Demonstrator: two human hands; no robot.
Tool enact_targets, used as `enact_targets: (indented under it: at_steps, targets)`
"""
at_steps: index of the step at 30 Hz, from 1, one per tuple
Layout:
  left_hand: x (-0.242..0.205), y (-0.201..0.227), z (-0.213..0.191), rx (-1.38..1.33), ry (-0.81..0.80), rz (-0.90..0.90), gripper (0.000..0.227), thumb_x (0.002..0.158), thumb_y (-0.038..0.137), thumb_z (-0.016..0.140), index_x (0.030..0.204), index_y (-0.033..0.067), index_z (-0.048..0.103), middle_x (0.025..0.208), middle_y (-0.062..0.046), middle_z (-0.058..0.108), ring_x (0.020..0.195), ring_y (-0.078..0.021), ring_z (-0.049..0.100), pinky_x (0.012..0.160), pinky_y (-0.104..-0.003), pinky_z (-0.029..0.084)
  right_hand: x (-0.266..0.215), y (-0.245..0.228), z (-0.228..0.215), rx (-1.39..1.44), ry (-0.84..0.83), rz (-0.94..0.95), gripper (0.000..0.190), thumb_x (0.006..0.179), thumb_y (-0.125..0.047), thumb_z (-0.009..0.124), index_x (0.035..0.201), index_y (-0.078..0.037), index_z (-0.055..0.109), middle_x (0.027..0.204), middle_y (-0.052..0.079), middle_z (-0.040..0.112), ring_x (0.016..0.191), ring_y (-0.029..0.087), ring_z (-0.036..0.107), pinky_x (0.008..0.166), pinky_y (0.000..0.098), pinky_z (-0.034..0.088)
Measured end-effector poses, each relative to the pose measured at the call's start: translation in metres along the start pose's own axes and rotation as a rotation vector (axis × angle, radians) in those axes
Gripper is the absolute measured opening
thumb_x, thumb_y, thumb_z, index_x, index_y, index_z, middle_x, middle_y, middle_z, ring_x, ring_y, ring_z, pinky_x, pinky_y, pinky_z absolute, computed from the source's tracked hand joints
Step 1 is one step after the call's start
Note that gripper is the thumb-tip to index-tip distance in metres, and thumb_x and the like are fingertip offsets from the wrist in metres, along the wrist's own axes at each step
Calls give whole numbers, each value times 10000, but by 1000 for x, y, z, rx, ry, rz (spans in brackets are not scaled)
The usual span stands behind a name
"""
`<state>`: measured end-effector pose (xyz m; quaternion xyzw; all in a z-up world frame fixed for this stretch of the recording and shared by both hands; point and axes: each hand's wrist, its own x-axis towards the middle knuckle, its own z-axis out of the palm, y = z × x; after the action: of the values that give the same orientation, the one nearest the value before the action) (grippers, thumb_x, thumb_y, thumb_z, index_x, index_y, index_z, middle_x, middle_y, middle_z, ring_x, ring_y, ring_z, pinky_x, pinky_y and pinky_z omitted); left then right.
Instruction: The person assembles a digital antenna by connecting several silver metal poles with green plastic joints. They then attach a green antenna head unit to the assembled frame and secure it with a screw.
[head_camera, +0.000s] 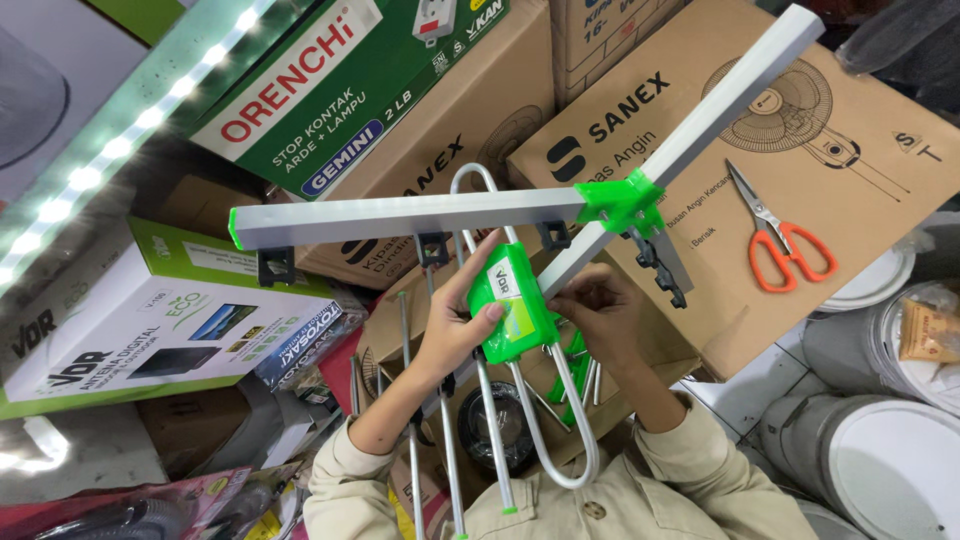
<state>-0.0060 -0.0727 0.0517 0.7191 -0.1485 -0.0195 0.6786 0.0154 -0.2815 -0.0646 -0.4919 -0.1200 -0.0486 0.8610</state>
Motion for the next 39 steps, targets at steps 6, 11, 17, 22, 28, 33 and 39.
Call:
enact_targets:
  at_steps: [6,11,17,22,28,33,39]
  targets:
    - [-2,-6,1,17,6,-23,834,939,360,710,1608,-4,370,1546,-162,544,1383,-191,536,1186,-335,395,-2,6,-4,-34,41,83,184,825,128,756,957,20,686,929,105,755,805,138,736,658,256,596]
    - [-3,-14,-1,54,14,12,819,947,347,709,1608,-9,383,1557,-167,541,1409,-196,524,1201,-334,381,-2,23,-5,-110,49,18,144,851,94,785,926,14,691,906,78,744,815,97,709,707,229,578]
    - [2,-12,2,-64,-13,-59,851,956,388,723,1618,9,347,1510,-148,562,1320,-176,561,1130,-321,437,3,10,-1,-157,-51,-19,68,948,-31,721,966,10,671,892,51,711,792,87,668,702,238,543]
    - [7,-5,4,11,-27,-45,815,977,390,700,1627,29,367,1483,-142,598,1312,-159,571,1139,-312,441,11,-22,6,-533,-213,-119,143,1044,-90,550,1007,4,651,821,96,641,681,170,627,630,304,490]
    - [7,-6,3,-33,-18,-46,806,982,380,701,1623,25,364,1485,-143,588,1315,-158,561,1150,-311,420,14,-49,5,-675,-409,-338,160,954,4,602,1114,11,610,975,181,630,856,374,649,724,408,524]
    - [6,-10,4,-30,-17,-59,794,978,364,702,1617,23,377,1485,-144,593,1297,-160,577,1125,-315,444,13,-46,1,-694,-343,-227,184,893,42,646,1070,-9,653,895,150,659,781,306,694,672,383,540]
    - [11,-17,1,40,-18,-43,783,995,364,707,1626,26,390,1485,-133,608,1311,-149,581,1146,-304,449,28,-59,-7,-656,-363,-158,202,913,6,693,1110,-37,691,973,118,708,806,234,725,701,354,563]
